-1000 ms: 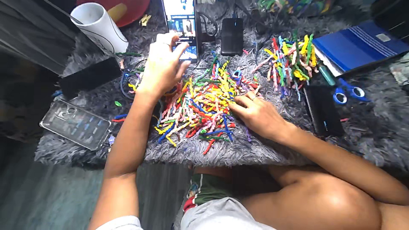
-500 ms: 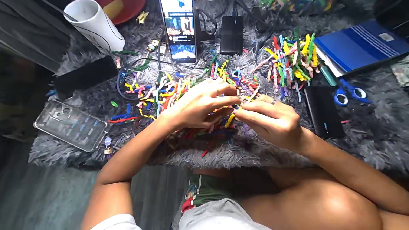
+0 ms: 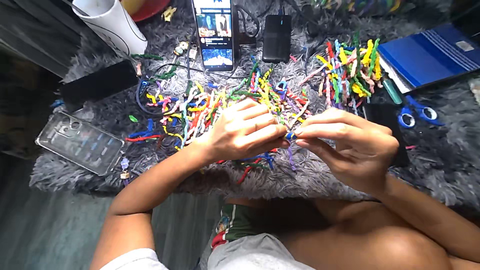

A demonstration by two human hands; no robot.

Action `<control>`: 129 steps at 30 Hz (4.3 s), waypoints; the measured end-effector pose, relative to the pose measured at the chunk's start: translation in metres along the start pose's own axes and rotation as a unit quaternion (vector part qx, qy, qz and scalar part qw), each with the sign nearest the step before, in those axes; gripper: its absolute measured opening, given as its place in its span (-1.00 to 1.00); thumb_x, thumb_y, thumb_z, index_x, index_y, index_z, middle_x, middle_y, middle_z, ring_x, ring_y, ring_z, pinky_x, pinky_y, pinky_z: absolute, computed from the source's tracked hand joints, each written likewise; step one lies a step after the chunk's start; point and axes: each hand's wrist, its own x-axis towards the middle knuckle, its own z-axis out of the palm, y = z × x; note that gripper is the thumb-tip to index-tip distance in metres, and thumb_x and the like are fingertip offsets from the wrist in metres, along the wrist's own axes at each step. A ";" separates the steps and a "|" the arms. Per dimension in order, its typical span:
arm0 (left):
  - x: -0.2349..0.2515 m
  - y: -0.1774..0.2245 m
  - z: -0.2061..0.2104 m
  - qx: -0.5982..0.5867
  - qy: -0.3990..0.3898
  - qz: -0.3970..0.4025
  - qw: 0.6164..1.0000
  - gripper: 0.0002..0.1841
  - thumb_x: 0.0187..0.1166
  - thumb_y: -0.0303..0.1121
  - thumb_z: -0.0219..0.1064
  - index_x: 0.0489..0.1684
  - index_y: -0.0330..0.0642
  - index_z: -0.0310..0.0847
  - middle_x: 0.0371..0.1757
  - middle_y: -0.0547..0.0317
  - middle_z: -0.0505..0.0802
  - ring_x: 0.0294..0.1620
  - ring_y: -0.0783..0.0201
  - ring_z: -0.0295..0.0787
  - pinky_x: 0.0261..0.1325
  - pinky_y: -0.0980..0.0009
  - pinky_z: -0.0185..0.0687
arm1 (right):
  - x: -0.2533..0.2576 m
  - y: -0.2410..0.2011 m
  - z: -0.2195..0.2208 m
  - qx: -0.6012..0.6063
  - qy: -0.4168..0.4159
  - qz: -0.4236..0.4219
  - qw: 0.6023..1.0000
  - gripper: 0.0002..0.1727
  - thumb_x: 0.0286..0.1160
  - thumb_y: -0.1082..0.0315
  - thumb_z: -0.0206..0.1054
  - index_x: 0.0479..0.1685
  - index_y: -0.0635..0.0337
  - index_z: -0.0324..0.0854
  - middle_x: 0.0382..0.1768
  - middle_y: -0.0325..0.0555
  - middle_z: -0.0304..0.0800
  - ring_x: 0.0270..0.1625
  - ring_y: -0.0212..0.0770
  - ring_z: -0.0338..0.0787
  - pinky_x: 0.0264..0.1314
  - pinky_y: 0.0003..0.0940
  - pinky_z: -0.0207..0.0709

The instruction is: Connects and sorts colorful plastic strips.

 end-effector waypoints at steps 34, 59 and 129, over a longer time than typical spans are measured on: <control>0.014 0.010 -0.027 -0.310 -0.219 -0.134 0.916 -0.81 0.52 -0.39 0.32 -0.46 -0.24 0.76 -0.67 0.36 0.64 -0.62 0.62 0.46 -0.54 0.64 0.27 | 0.002 -0.015 0.003 -0.052 -0.111 -0.066 0.990 -0.81 0.68 0.40 0.32 -0.25 0.29 0.79 -0.19 -0.04 0.91 0.00 -0.40 0.86 0.08 -0.63 0.68; 0.009 0.007 -0.011 -0.696 -0.170 -0.244 0.654 -0.83 0.71 -0.53 0.20 -0.20 -0.45 0.70 -0.53 0.38 0.75 -0.58 0.78 0.54 -0.49 0.84 0.43 | 0.000 -0.018 -0.001 0.034 -0.086 -0.135 0.987 -0.94 0.62 0.50 0.32 -0.17 0.24 0.70 -0.08 -0.06 0.91 0.01 -0.35 0.87 0.04 -0.56 0.69; 0.015 0.036 -0.011 -0.506 0.018 -0.328 0.797 -0.89 0.82 -0.54 -0.03 0.03 -0.29 0.40 -0.43 0.30 0.72 -0.44 0.58 0.65 -0.32 0.69 0.60 | 0.011 -0.006 0.015 -0.073 0.055 -0.053 0.994 -0.92 0.63 0.50 0.34 -0.05 0.28 0.70 -0.07 -0.12 0.83 0.13 -0.37 0.80 0.23 -0.49 0.68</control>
